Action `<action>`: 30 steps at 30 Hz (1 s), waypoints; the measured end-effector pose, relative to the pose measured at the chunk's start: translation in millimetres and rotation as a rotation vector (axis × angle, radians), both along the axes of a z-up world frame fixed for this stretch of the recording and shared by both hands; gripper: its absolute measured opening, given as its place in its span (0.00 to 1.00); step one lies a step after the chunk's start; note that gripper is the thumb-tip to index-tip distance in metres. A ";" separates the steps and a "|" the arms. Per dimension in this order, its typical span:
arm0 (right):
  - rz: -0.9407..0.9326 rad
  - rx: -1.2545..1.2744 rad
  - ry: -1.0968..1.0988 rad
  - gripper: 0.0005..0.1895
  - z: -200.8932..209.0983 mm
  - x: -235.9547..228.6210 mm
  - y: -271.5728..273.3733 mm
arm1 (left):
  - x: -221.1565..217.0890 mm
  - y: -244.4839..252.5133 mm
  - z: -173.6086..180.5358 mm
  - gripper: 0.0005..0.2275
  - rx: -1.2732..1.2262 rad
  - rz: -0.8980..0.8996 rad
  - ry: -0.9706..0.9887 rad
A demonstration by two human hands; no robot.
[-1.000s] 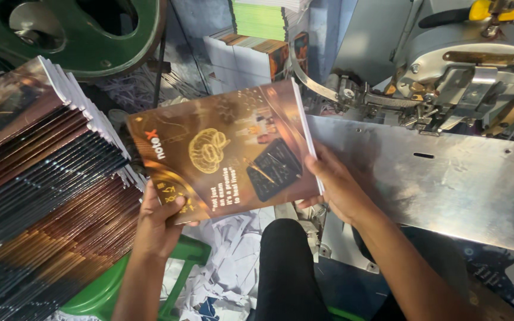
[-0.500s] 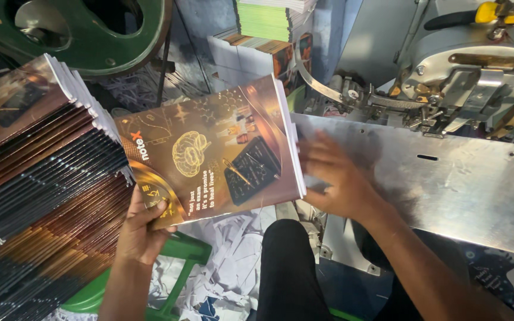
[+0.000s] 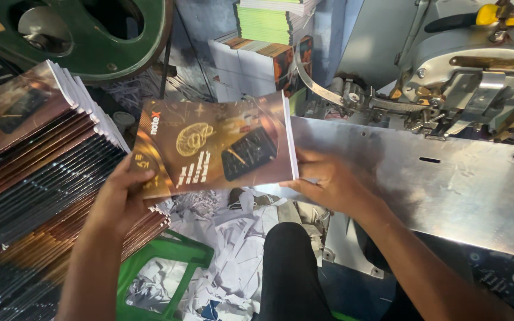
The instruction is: The person repeatedly picks up book covers, places them under a binding machine, and operates the lever to bind them. The person then removes the bound books and stacks them on the floor.
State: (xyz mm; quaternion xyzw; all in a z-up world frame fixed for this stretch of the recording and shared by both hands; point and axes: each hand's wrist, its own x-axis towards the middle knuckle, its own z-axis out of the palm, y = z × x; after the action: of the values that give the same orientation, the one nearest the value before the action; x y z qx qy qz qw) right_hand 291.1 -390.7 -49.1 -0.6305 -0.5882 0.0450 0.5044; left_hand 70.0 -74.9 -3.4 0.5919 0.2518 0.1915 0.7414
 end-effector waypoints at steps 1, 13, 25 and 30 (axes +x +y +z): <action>-0.011 -0.035 0.088 0.12 0.9 1.6 2.3 | 6.2 3.3 2.6 0.26 0.012 0.006 0.027; -0.065 0.067 0.282 0.13 -17.5 60.7 25.5 | 95.4 63.4 -10.6 0.21 -0.191 -0.065 -0.163; -0.409 0.031 0.686 0.13 -63.8 96.3 24.8 | 183.1 80.7 -91.5 0.08 0.043 0.023 -0.137; -0.566 0.068 0.547 0.21 -73.2 100.1 20.9 | 210.5 75.2 -103.9 0.09 0.074 0.119 -0.041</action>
State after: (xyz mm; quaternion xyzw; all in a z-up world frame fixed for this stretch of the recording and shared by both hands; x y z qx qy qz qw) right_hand 391.1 -369.8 -122.4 -0.7154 -0.2363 0.0509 0.6555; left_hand 280.6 0.3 -107.3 0.5990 0.2640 0.2562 0.7113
